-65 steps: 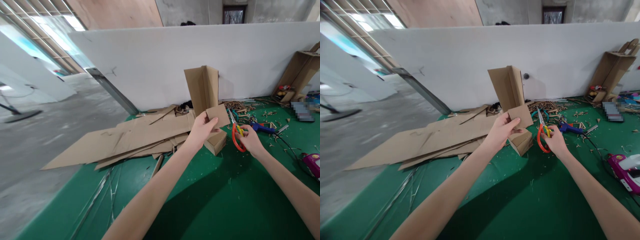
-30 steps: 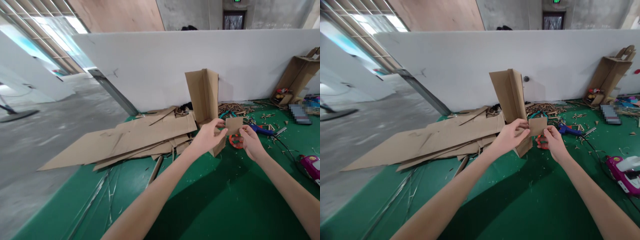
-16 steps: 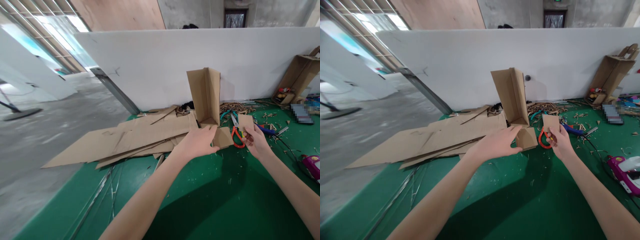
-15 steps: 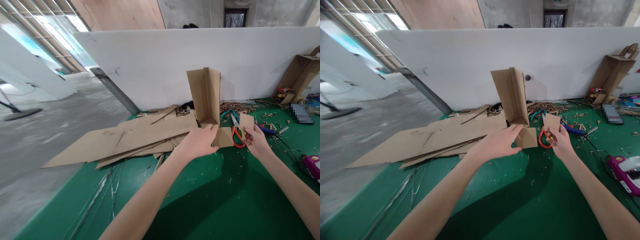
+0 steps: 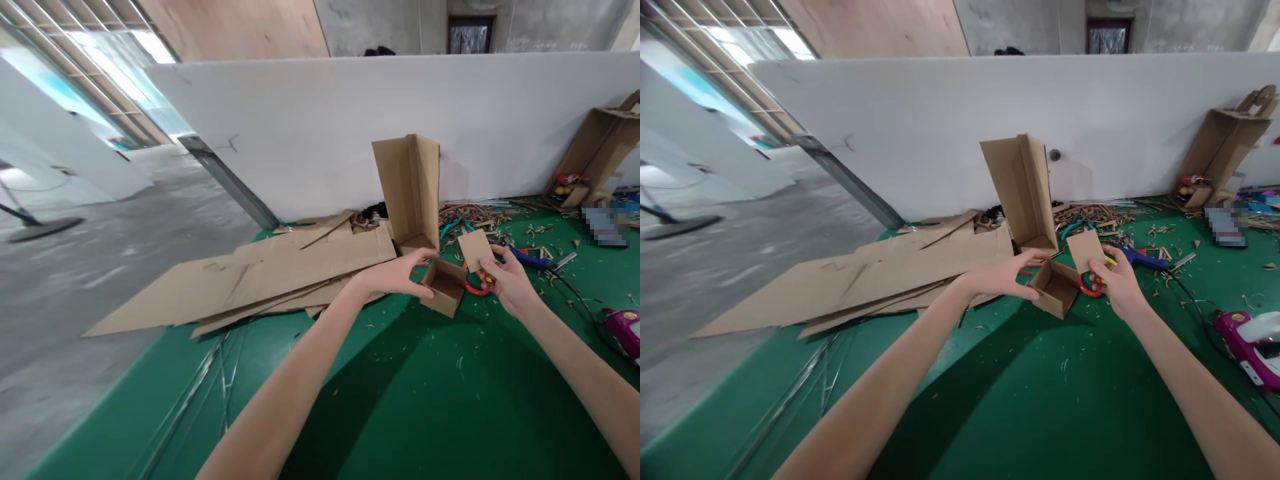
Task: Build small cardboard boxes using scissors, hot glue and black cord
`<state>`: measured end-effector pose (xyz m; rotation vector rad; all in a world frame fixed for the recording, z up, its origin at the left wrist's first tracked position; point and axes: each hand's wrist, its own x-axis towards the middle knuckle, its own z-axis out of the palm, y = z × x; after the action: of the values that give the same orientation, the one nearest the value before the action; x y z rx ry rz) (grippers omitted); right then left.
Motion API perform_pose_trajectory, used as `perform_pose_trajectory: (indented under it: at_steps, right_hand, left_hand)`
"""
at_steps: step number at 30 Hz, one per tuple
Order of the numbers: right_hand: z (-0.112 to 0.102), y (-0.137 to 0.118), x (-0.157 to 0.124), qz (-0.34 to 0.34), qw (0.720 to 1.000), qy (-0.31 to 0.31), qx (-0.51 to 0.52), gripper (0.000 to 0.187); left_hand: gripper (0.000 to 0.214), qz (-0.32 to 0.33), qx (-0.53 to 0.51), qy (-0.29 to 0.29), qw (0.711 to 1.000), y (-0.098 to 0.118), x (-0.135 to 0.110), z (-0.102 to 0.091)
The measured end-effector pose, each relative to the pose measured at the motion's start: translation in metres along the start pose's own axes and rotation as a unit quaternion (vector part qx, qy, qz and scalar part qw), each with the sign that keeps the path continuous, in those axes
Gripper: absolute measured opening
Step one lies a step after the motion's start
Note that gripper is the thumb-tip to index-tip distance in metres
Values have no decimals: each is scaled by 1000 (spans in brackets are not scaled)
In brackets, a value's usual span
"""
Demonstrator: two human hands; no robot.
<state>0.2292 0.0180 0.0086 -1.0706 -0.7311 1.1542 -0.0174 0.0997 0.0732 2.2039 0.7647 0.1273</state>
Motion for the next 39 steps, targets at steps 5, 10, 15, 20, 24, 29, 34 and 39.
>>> perform_pose_trajectory:
  at_steps: [5,10,15,20,24,29,34,39]
  right_hand:
    - [0,-4,-3,11,1000,-14,1,55]
    - [-1,-9,-8,39,997,-61,15,49]
    - [0,-6,-9,-19,997,-68,8,44]
    - [0,-8,-10,-46,996,-65,-37,43]
    - [0,-12,-12,-23,993,-78,-84,48]
    - [3,-12,-13,-19,991,-88,-94,50]
    - [6,-11,-14,-31,993,-73,-91,51]
    - [5,-8,-14,-22,991,-94,-97,49]
  left_hand:
    - [109,41,7,-35,999,-10,7,9]
    - [90,57,84,36,994,-1,6,7]
    - [73,111,190,201,955,13,-1,3]
    - [73,98,254,224,936,16,-4,1]
    - [73,90,264,221,934,18,-4,2]
    - [71,99,285,210,930,25,-3,7]
    - [73,111,294,201,928,25,0,12]
    - [78,121,301,194,926,23,5,17]
